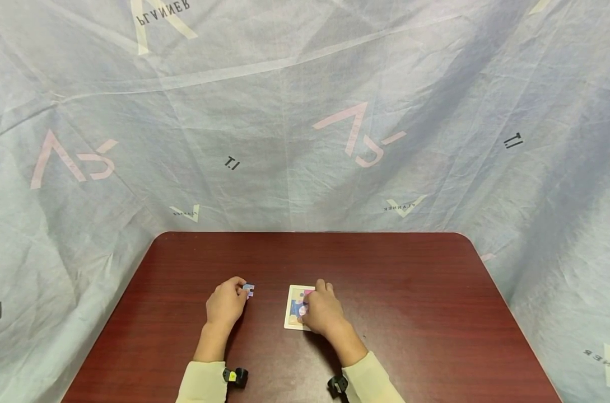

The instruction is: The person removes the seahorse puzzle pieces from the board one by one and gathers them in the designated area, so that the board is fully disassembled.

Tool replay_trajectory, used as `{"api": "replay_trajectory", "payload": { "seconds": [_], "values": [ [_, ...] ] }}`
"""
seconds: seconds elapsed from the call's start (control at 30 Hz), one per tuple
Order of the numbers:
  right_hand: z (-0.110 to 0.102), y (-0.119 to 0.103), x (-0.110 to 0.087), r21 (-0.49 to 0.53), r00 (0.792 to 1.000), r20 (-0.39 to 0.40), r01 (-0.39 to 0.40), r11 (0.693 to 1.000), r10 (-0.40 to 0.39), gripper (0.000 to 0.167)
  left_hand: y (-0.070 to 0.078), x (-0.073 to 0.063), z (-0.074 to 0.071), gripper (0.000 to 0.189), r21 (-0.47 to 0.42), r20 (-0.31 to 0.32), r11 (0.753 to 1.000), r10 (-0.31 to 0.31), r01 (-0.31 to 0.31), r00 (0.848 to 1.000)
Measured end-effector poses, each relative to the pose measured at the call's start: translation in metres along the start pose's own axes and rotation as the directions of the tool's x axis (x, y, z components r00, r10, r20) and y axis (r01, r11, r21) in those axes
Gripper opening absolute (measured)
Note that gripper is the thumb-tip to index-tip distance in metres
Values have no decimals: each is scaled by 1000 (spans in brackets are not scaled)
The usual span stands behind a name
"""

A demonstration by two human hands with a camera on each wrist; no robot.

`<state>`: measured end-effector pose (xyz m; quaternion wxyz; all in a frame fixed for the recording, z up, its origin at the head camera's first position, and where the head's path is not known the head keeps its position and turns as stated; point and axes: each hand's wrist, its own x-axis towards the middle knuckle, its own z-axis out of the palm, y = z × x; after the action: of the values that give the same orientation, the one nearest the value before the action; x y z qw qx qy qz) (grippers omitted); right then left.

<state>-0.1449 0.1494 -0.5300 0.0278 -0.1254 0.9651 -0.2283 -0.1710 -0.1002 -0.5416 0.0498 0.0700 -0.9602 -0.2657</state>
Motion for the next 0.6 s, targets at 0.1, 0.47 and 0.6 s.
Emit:
{"api": "replay_trajectory", "payload": {
  "seconds": [0.1,0.47,0.6],
  "values": [
    [0,0,0,1,1000,5,-11,1000,11,35,1,0,1,21,22,-10,1000,10,-10,1000],
    [-1,0,0,18,999,7,-41,999,41,38,3,-3,3,21,46,-27,999,25,-23,999],
    [-1,0,0,18,999,5,-42,999,41,38,4,-3,3,22,53,-26,998,27,-26,999]
  ]
}}
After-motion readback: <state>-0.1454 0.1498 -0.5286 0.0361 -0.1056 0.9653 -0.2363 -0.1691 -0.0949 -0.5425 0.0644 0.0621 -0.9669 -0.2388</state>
